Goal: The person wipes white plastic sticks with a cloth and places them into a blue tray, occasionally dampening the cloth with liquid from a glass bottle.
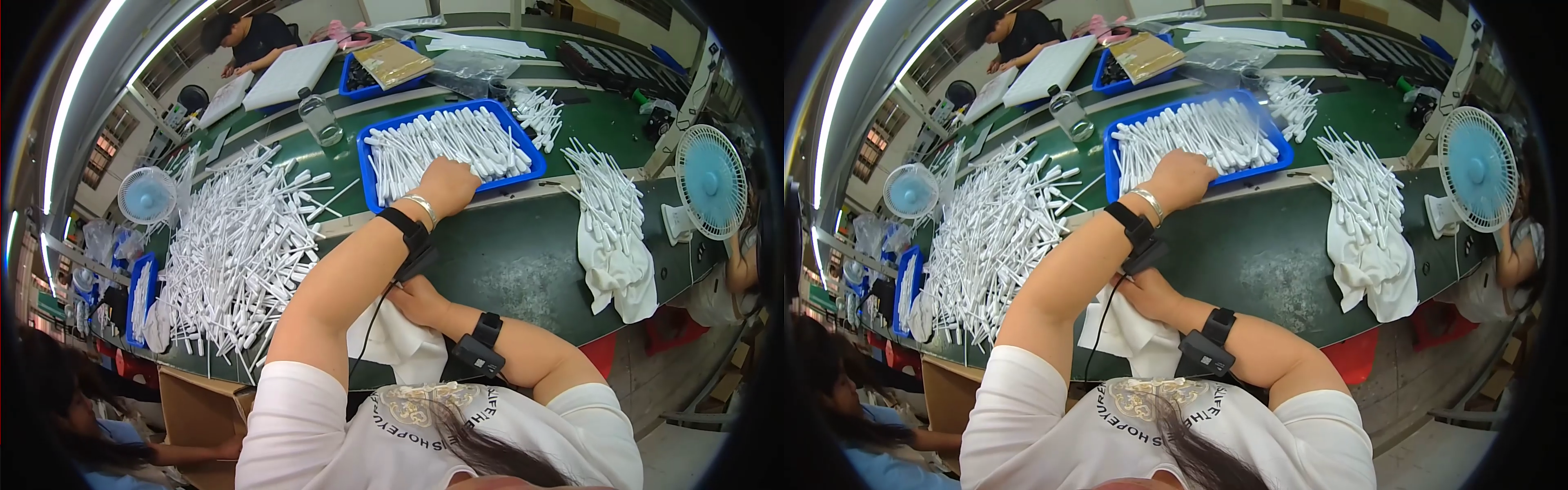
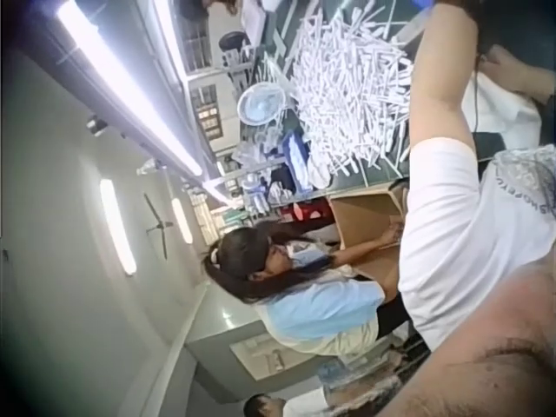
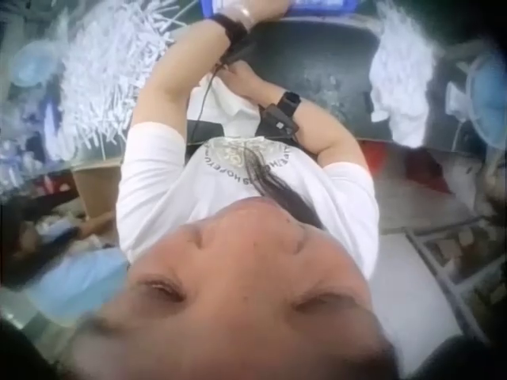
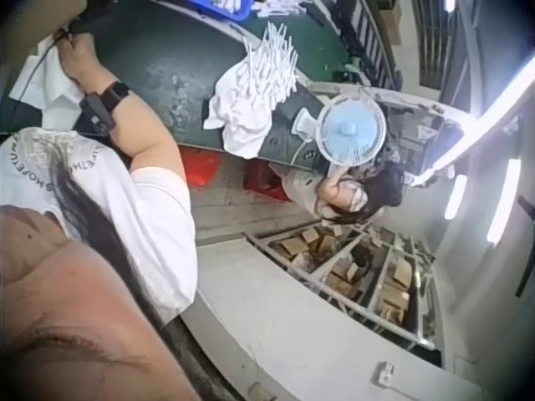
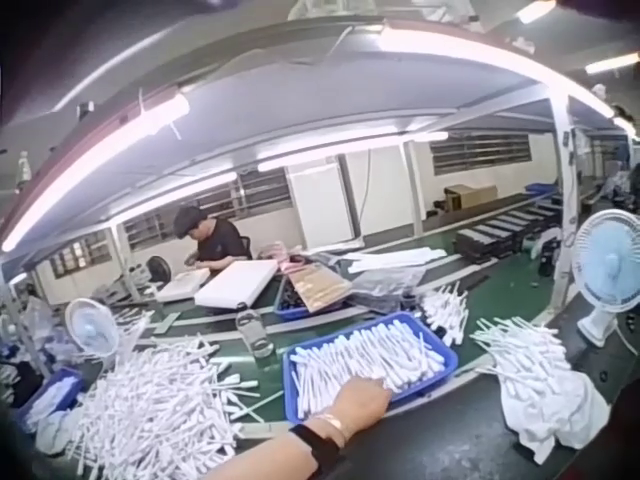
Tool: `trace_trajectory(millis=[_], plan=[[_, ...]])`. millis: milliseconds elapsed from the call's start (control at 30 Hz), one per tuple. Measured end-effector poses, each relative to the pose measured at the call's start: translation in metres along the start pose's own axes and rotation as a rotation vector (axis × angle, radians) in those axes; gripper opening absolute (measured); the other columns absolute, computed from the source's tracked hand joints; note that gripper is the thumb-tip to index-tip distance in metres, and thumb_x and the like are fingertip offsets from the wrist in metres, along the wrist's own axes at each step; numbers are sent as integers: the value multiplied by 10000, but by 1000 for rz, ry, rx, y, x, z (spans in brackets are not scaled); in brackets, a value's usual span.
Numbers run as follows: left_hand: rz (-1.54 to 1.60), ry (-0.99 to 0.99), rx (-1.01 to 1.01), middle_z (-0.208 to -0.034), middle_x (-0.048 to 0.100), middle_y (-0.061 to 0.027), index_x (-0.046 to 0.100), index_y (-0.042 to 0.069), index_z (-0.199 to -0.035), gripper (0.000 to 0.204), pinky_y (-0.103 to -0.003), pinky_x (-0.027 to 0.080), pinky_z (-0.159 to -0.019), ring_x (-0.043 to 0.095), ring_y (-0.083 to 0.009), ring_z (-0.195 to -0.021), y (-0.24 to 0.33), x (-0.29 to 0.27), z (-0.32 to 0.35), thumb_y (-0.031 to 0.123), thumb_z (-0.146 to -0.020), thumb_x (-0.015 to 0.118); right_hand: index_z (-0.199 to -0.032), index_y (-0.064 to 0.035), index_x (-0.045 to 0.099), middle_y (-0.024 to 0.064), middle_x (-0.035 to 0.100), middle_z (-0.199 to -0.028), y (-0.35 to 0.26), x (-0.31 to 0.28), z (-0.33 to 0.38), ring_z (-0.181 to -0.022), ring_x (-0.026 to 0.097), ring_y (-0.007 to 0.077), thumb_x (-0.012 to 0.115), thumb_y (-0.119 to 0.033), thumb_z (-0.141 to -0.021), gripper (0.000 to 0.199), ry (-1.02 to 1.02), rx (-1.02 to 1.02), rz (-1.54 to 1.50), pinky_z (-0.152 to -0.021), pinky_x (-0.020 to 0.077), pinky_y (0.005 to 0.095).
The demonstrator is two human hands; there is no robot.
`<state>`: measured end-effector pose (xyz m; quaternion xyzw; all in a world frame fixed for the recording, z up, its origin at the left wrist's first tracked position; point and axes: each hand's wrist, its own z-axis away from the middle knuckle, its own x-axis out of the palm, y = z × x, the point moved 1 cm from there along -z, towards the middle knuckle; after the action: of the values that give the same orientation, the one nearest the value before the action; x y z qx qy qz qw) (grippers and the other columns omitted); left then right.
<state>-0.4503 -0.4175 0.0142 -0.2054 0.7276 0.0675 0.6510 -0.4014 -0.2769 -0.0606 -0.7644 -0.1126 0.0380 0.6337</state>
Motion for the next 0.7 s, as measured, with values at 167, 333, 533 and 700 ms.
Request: trace_trajectory(millis=[167, 333, 533, 700], plan=[[5, 7, 72, -829, 594, -99, 618, 104, -810, 125, -383, 474, -650, 597, -285, -744, -8, 5, -2, 117, -736, 518, -1161, -6, 498, 145, 569, -1120, -1, 0, -3, -1023, 528, 218, 489, -203, -907, 321, 9, 39, 20, -871, 404, 320], [109, 51, -15, -849, 586, -106, 609, 101, -859, 145, -397, 475, -680, 591, -285, -799, -33, 16, 7, 125, -756, 510, -1125, 5, 512, 138, 601, -1036, 6, 5, -5, -892, 576, 214, 483, -223, -910, 315, -12, 138, 118, -785, 443, 318], [213, 176, -66, -927, 590, -125, 597, 84, -951, 199, -396, 470, -748, 576, -307, -886, -65, -17, 13, 109, -787, 487, -1041, 20, 540, 91, 624, -926, 13, -11, -7, -778, 598, 173, 487, -230, -911, 286, 98, 284, -163, -698, 469, 296], [333, 397, -833, -1049, 595, -213, 577, -17, -1042, 440, -381, 470, -815, 567, -342, -985, -214, -17, 63, 267, -713, 642, -1029, -10, 548, 62, 614, -890, 13, -27, -22, -767, 600, 134, 524, -221, -896, 250, 70, 452, -669, -701, 488, 277]])
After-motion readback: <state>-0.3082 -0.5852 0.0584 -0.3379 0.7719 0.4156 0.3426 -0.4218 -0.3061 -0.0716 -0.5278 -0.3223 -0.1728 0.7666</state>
